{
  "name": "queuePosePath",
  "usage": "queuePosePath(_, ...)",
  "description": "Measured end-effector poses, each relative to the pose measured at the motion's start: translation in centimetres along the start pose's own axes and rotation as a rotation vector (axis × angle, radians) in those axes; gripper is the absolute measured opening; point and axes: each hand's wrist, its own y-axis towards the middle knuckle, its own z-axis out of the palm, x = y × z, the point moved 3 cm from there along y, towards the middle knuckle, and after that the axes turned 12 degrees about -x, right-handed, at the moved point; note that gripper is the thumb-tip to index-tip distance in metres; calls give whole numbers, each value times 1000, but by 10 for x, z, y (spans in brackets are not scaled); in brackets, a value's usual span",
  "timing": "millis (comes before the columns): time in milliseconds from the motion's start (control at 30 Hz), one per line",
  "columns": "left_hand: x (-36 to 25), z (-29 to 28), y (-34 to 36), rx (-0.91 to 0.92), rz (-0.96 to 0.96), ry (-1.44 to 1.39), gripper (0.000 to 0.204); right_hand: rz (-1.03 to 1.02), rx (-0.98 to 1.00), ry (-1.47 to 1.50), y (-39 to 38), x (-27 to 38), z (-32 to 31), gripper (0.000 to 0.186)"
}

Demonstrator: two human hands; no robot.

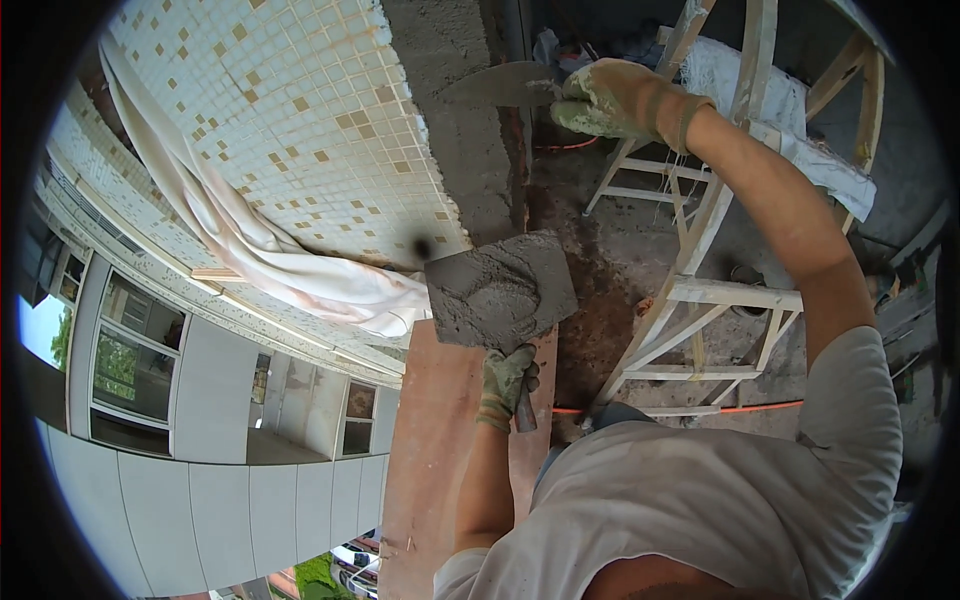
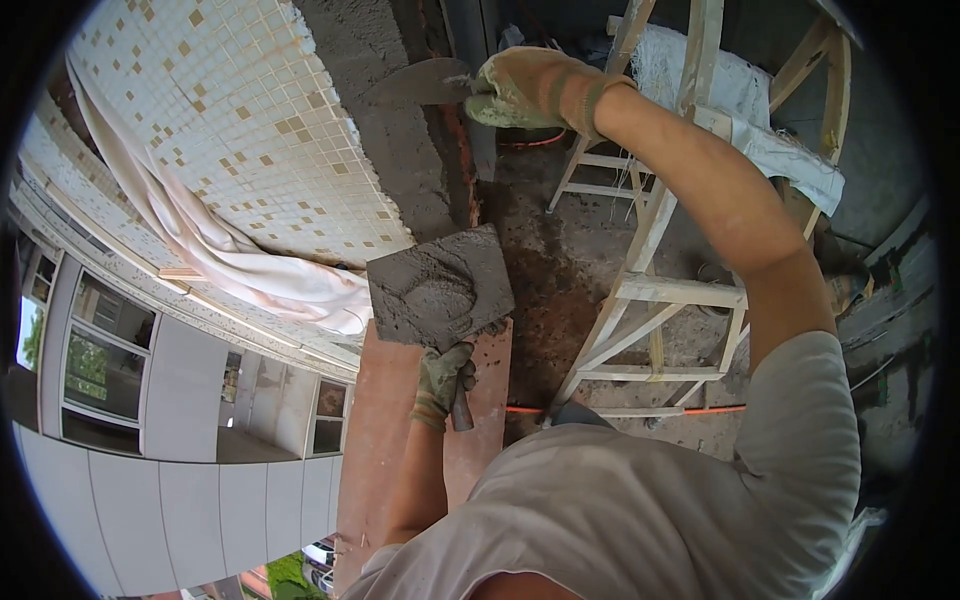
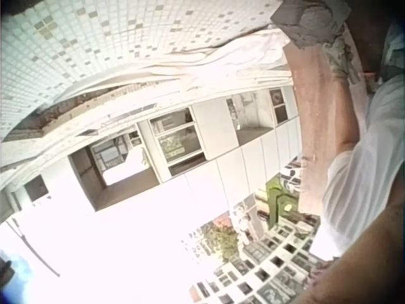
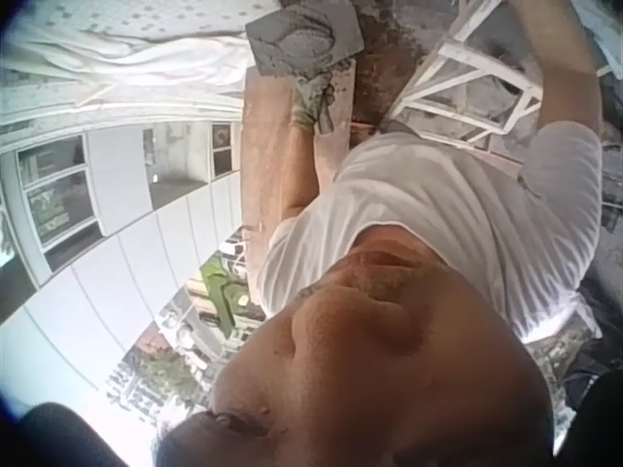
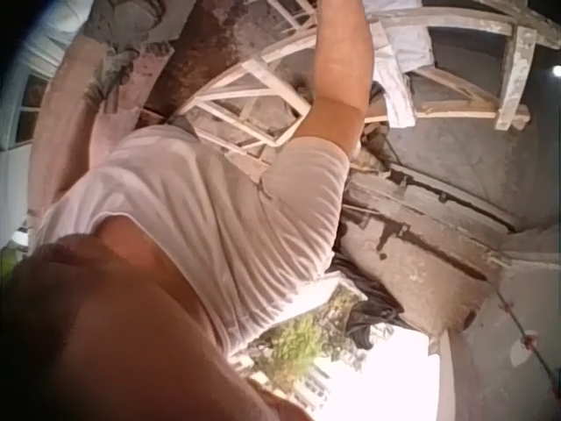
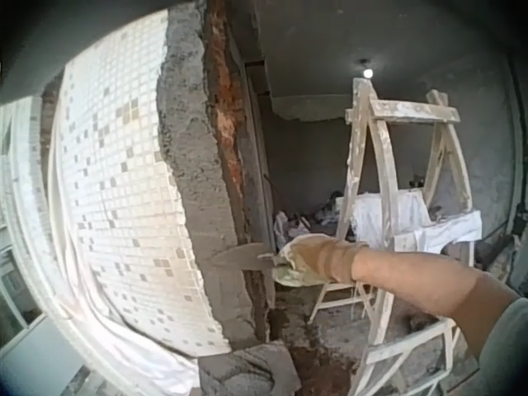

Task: Applying mortar to a brick wall using a trowel and hawk board.

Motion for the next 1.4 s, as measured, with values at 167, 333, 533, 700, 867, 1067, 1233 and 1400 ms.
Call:
queuePosePath(167, -4, -4, -2, 25, 10, -4, 14, -25, -56, 58, -13, 17, 14, 38)
queuePosePath(333, -9, -2, -3, 45, 21, -21, 14, -63, 29, -144, 4, 9, 22, 37)
queuePosePath(533, 4, -10, -3, 35, 5, -12, 15, -57, -225, 221, 3, 6, 19, 31)
queuePosePath(700, 8, -17, -8, -1, -47, 17, 17, -47, 185, 53, -56, 61, 116, 40)
queuePosePath(867, 8, -17, -4, 13, -52, 20, 15, 38, 261, -22, -61, 55, 165, 34)
queuePosePath(1067, 5, -17, 6, 30, -20, -10, 15, 8, 15, 8, -27, 74, 84, 34)
queuePosePath(1233, -17, -5, 3, 69, -10, -4, 14, -33, -97, 63, 5, 63, 41, 35)
queuePosePath(1400, -27, 6, 13, 109, -23, -7, 11, -182, -227, -207, 52, 37, 12, 17)
